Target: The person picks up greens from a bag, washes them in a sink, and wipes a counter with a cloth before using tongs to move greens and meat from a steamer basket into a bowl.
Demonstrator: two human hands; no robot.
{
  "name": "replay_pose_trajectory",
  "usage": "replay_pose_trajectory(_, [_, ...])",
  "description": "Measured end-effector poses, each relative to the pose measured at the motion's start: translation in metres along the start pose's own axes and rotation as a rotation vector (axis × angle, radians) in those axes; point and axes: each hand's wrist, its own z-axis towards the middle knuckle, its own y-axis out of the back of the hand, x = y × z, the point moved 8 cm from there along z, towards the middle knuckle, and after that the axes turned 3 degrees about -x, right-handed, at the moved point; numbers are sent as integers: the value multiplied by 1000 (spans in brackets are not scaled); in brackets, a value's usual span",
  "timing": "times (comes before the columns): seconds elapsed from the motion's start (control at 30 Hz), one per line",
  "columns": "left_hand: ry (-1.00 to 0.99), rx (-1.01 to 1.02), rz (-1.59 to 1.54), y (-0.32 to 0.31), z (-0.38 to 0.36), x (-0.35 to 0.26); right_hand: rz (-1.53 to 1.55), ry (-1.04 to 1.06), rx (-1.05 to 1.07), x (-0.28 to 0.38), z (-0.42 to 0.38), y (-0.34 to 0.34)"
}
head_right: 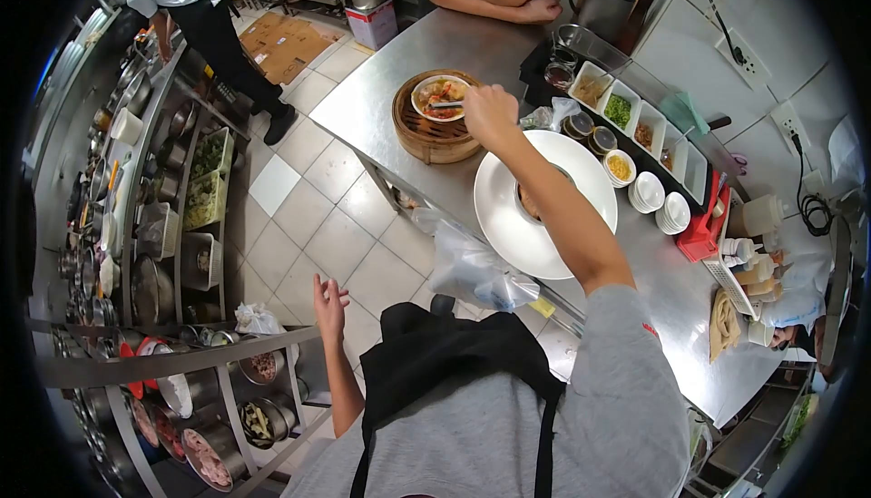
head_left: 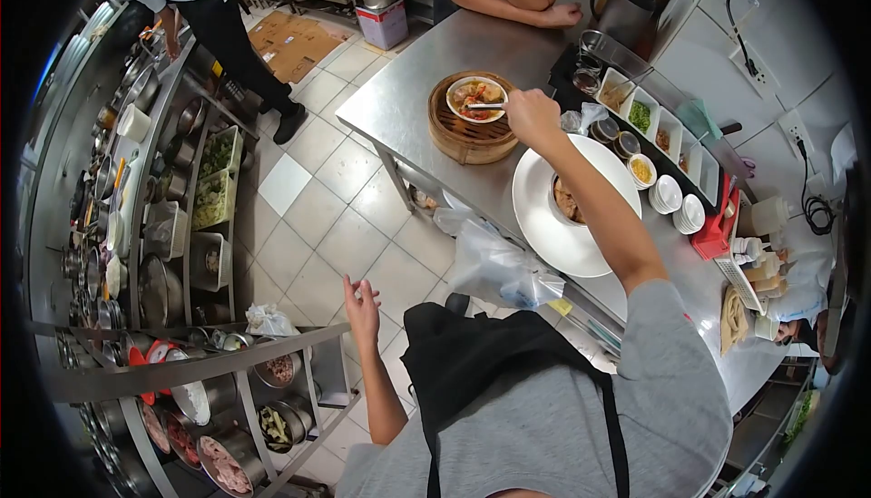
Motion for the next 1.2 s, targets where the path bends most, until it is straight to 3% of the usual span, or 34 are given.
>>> replay_pose_trajectory(0.27, [-340, 179, 0, -83, 25, -111, -138, 20, 94, 29, 16, 17])
replay_pose_trajectory(0.37, [-359, 237, 12, -100, 23, -124, -69, 14, -51, 12, 7, 13])
replay_pose_trajectory(0.57, [-486, 256, 22, -135, 35, -172, 72, -87, -20, -21, -4, 2])
replay_pose_trajectory(0.63, [-515, 287, 52, -152, 41, -197, 242, -274, 107, -40, -7, -10])
replay_pose_trajectory(0.87, [-548, 231, 329, -222, 99, -221, 398, -358, 119, -58, -20, -15])
replay_pose_trajectory(0.93, [-299, 356, 326, -236, 103, -212, 497, -378, 80, -63, -25, -16])
replay_pose_trajectory(1.2, [-269, 323, 332, -237, 92, -220, 813, -434, 97, -75, -52, -18])
